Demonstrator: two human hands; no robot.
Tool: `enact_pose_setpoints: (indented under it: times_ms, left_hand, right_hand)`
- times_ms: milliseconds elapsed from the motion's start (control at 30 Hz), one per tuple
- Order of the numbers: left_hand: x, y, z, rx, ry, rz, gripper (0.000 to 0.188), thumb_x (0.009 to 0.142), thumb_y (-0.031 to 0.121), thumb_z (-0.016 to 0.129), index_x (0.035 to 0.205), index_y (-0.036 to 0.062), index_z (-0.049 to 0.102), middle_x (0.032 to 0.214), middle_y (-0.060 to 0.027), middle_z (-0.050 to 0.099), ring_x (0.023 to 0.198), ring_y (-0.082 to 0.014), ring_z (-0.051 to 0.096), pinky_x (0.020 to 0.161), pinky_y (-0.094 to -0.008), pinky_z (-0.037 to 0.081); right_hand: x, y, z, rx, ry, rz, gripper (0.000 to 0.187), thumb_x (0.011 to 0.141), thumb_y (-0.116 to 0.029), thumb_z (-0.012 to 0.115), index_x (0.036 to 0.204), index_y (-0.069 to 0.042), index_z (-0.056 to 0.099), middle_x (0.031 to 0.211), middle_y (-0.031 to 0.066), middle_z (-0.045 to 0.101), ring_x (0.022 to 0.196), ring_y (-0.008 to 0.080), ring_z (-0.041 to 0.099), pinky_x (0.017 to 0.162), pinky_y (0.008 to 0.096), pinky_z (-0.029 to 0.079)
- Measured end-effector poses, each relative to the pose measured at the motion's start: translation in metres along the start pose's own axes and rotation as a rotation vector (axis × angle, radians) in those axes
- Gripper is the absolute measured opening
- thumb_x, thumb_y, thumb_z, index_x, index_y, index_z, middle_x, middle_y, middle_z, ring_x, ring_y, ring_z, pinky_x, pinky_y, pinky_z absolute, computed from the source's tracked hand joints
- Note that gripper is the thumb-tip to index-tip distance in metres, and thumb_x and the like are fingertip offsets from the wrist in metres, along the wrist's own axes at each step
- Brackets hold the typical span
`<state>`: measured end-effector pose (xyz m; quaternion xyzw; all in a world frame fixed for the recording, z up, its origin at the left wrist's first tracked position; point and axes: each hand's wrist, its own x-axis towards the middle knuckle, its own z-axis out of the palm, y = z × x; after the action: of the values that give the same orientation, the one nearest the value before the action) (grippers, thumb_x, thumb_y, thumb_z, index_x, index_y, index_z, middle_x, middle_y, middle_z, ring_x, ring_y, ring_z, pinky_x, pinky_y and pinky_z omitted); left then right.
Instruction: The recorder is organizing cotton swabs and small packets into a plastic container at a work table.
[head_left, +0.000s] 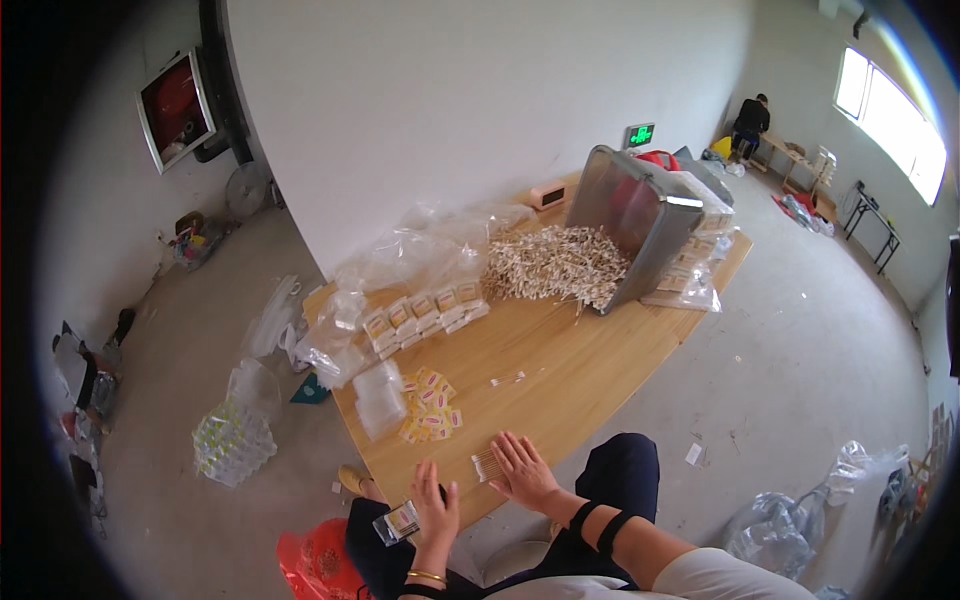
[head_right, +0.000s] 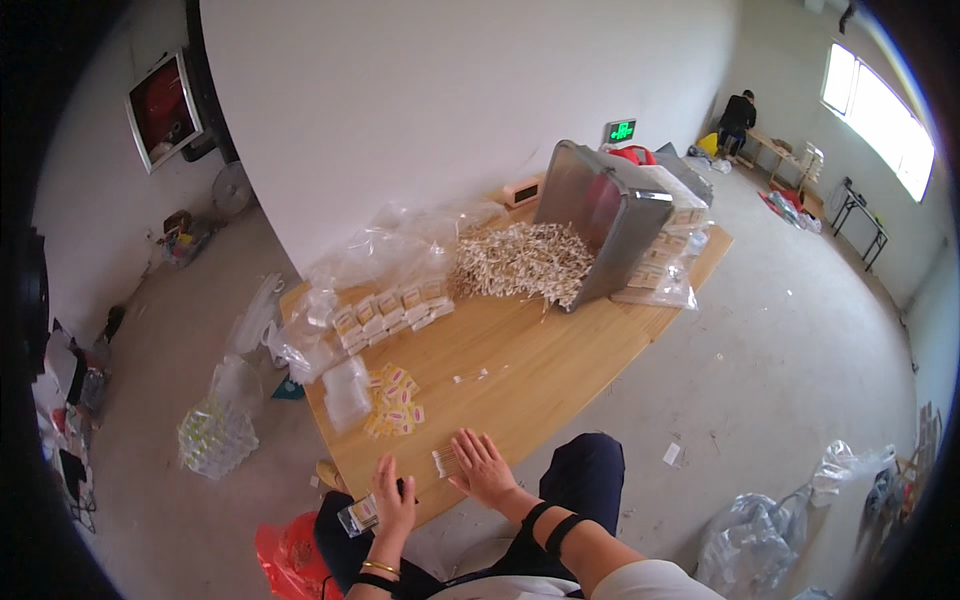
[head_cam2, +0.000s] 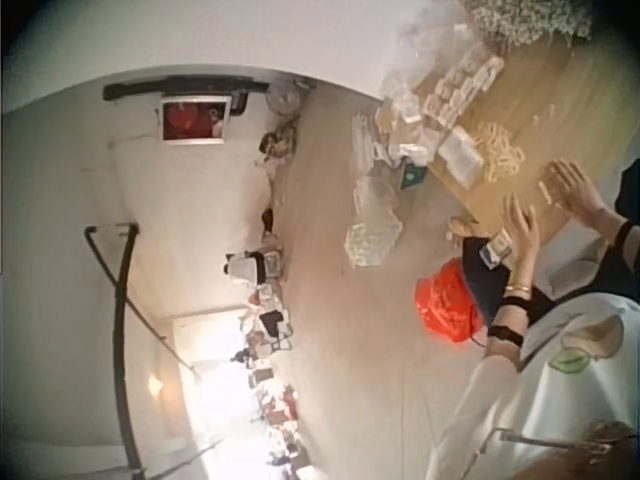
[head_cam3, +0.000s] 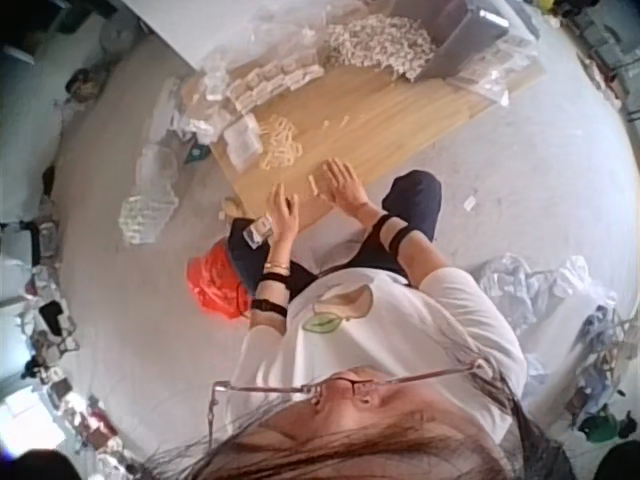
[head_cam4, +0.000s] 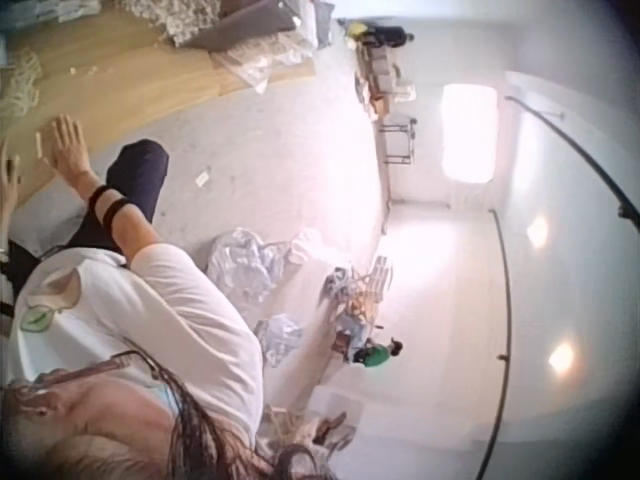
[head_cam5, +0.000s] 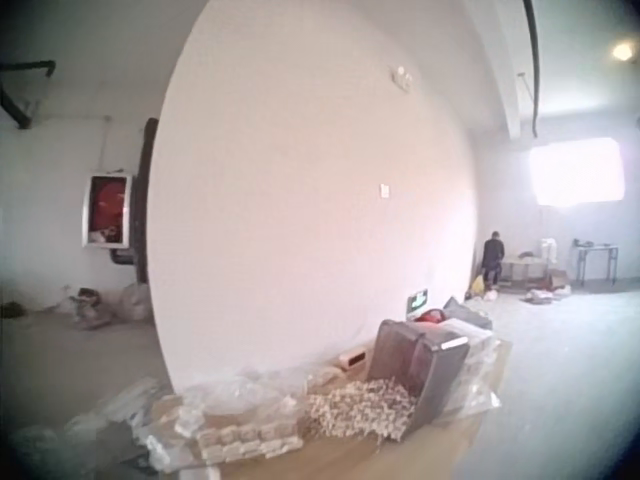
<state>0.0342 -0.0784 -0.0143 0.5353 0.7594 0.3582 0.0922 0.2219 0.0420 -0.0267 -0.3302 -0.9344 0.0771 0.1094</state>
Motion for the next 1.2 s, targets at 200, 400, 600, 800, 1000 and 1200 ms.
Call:
enact_pose_setpoints:
  times_ms: [200,400,600,800,1000,1200]
  left_hand:
    - [-0.03,-0.055,-0.061,0.081,0.226,-0.206,0.041,0.094,0.014,0.059,0.133,0.0032,0.053,0.141,-0.0217,0.048,0.132,-0.0402,0.043,0.111,-0.0494,0.034]
    - [-0.053,-0.061,-0.072,0.118,0.252,-0.236,0.035,0.09,0.012,0.061,0.125,0.0053,0.057,0.132,-0.0196,0.054,0.124,-0.0397,0.049,0.106,-0.0497,0.037]
    - [-0.039,-0.061,-0.051,0.096,0.322,-0.248,0.041,0.089,0.015,0.061,0.128,0.007,0.054,0.131,-0.0191,0.054,0.126,-0.0366,0.049,0.105,-0.0505,0.036]
    - [-0.064,-0.125,-0.043,0.121,0.346,-0.611,0.028,0.101,0.025,0.049,0.122,0.0058,0.054,0.125,-0.0193,0.057,0.119,-0.0385,0.052,0.098,-0.0455,0.041]
    - [-0.048,-0.108,-0.031,-0.127,0.451,-0.823,0.07,0.102,0.056,0.038,0.071,-0.0018,0.064,0.072,-0.0232,0.066,0.074,-0.0425,0.064,0.068,-0.0483,0.048]
    - [-0.037,-0.086,-0.029,0.068,0.381,-0.939,0.067,0.098,0.059,0.044,0.073,0.0006,0.063,0.07,-0.0212,0.064,0.07,-0.042,0.064,0.062,-0.0498,0.046]
  right_hand:
    - [-0.001,-0.001,-0.002,-0.078,-0.027,0.002,0.078,0.098,-0.054,0.046,0.153,-0.002,0.03,0.161,0.017,0.026,0.151,0.03,0.021,0.123,0.0466,0.015]
    - [0.0,-0.004,-0.001,-0.049,-0.031,-0.007,0.077,0.098,-0.054,0.045,0.153,-0.002,0.03,0.161,0.017,0.026,0.151,0.0302,0.019,0.123,0.0468,0.014]
    - [0.0,0.001,-0.001,0.017,-0.007,-0.003,0.076,0.095,-0.047,0.052,0.152,-0.001,0.031,0.16,0.0193,0.027,0.15,0.0329,0.023,0.123,0.0485,0.016]
    - [0.008,-0.03,0.008,-0.037,-0.049,-0.095,0.073,0.097,-0.046,0.052,0.151,-0.001,0.033,0.16,0.0178,0.029,0.151,0.0305,0.02,0.123,0.0472,0.015]
    - [0.016,-0.095,0.021,0.057,-0.1,-0.238,0.069,0.097,-0.043,0.049,0.152,-0.004,0.035,0.161,0.0153,0.029,0.151,0.0276,0.021,0.124,0.0462,0.014]
    - [0.015,-0.102,0.022,0.015,-0.101,-0.254,0.068,0.097,-0.042,0.049,0.152,-0.005,0.035,0.161,0.0132,0.029,0.151,0.0271,0.021,0.124,0.0466,0.014]
